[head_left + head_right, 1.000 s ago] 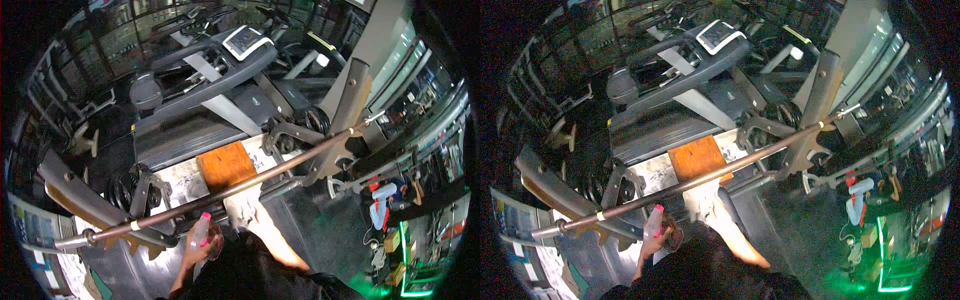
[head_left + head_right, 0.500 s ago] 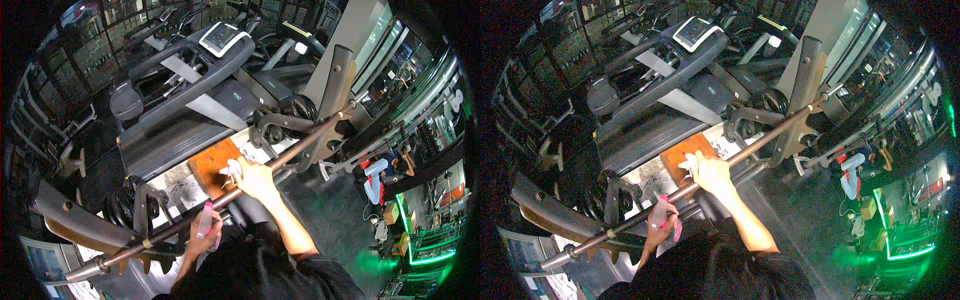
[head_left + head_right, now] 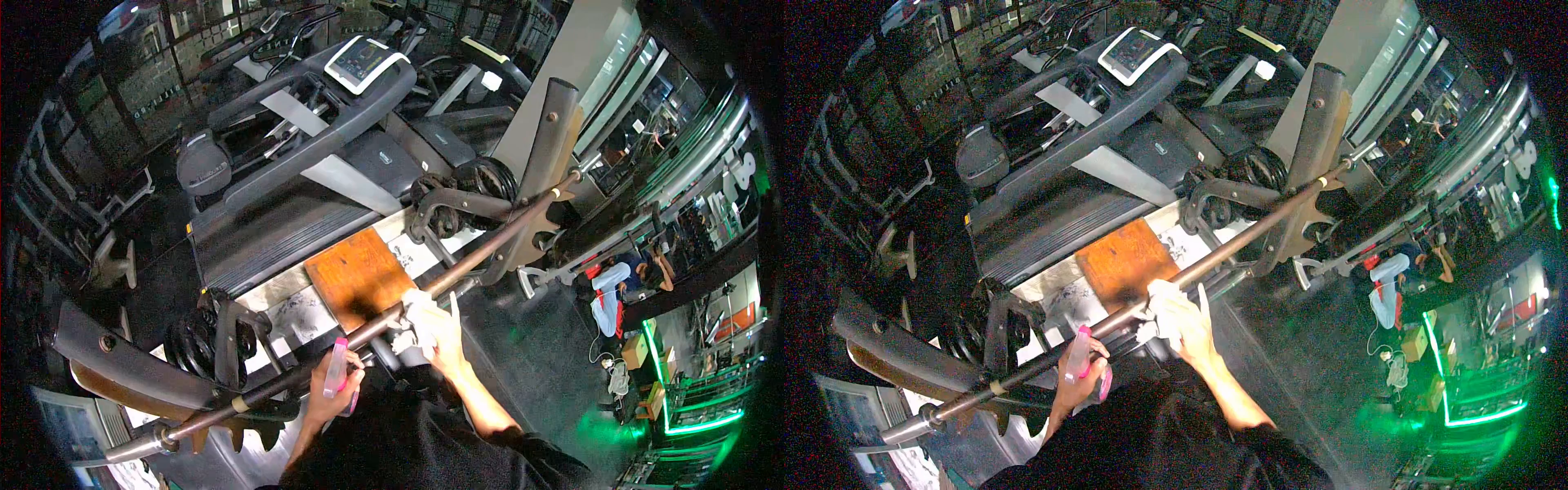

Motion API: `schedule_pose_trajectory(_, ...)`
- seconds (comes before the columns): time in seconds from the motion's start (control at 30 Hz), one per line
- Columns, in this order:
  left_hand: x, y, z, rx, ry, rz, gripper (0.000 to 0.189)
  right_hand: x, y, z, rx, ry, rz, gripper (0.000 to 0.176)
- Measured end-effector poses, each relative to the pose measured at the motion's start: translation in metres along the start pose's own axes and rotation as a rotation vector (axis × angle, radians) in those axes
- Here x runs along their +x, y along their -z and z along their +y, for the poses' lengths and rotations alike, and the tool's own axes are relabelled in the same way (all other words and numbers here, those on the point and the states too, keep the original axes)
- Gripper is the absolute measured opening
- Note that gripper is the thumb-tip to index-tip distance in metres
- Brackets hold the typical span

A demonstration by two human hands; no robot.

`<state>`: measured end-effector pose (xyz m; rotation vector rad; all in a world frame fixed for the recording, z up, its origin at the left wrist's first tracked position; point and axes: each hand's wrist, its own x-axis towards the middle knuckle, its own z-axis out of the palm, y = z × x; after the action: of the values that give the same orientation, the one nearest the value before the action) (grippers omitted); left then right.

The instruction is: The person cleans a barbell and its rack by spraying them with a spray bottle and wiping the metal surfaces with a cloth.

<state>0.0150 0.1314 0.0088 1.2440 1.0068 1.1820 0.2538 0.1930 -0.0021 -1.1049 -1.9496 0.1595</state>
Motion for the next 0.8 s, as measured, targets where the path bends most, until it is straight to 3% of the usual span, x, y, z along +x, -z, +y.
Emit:
schedule_pose_trajectory(0.1, -0.002, -0.001, -0.002, -0.050, -0.007, 0.032, 0.017, -0.052, -0.013, 0.014, 0.020, -0.100, -0.020, 0.025)
schedule_pose_trajectory(0.17, -0.001, 0.000, 0.002, -0.015, 0.063, 0.030, 0.017, -0.064, -0.020, 0.005, 0.515, -0.768, 0.043, 0.031)
schedule_pose_trajectory(0.23, -0.002, -0.001, 0.009, -0.022, 0.115, 0.031, 0.017, -0.081, -0.045, 0.026, 0.586, -0.708, 0.119, 0.037)
schedule_pose_trajectory(0.3, -0.004, 0.001, 0.010, -0.024, 0.173, 0.033, 0.018, -0.081, -0.061, 0.035, 1.341, -1.065, 0.430, 0.039)
schedule_pose_trajectory(0.33, -0.004, 0.003, 0.010, 0.152, 0.057, 0.043, 0.018, -0.049, -0.043, 0.018, 1.657, -1.115, 0.339, 0.039)
schedule_pose_trajectory(0.37, -0.002, 0.003, 0.010, 0.326, -0.064, 0.054, 0.018, -0.031, -0.042, 0.007, 1.711, -1.142, 0.494, 0.035)
schedule_pose_trajectory(0.43, -0.002, -0.001, 0.016, 0.179, 0.026, 0.072, 0.017, 0.004, -0.041, 0.005, 2.065, -0.788, 0.161, 0.031)
schedule_pose_trajectory(0.5, -0.004, -0.003, 0.015, 0.025, 0.125, 0.092, 0.017, 0.015, -0.069, 0.015, 1.464, -0.479, 0.169, 0.028)
schedule_pose_trajectory(0.53, -0.004, -0.001, 0.010, 0.093, 0.128, 0.085, 0.017, 0.011, -0.066, 0.019, 1.469, -0.476, 0.166, 0.028)
schedule_pose_trajectory(0.63, -0.005, -0.004, 0.013, 0.143, 0.103, 0.099, 0.017, 0.000, -0.048, 0.020, 0.631, -0.628, -0.093, 0.032)
schedule_pose_trajectory(0.67, -0.003, -0.006, 0.015, 0.122, 0.073, 0.113, 0.017, -0.002, -0.044, 0.017, 0.632, -0.623, -0.092, 0.032)
schedule_pose_trajectory(0.73, 0.000, -0.008, 0.019, 0.127, 0.031, 0.118, 0.017, -0.006, -0.036, 0.004, 1.927, -1.092, 0.415, 0.033)
schedule_pose_trajectory(0.8, -0.004, -0.007, 0.018, 0.132, 0.005, 0.122, 0.017, -0.013, -0.011, -0.015, 1.837, -0.999, 0.380, 0.034)
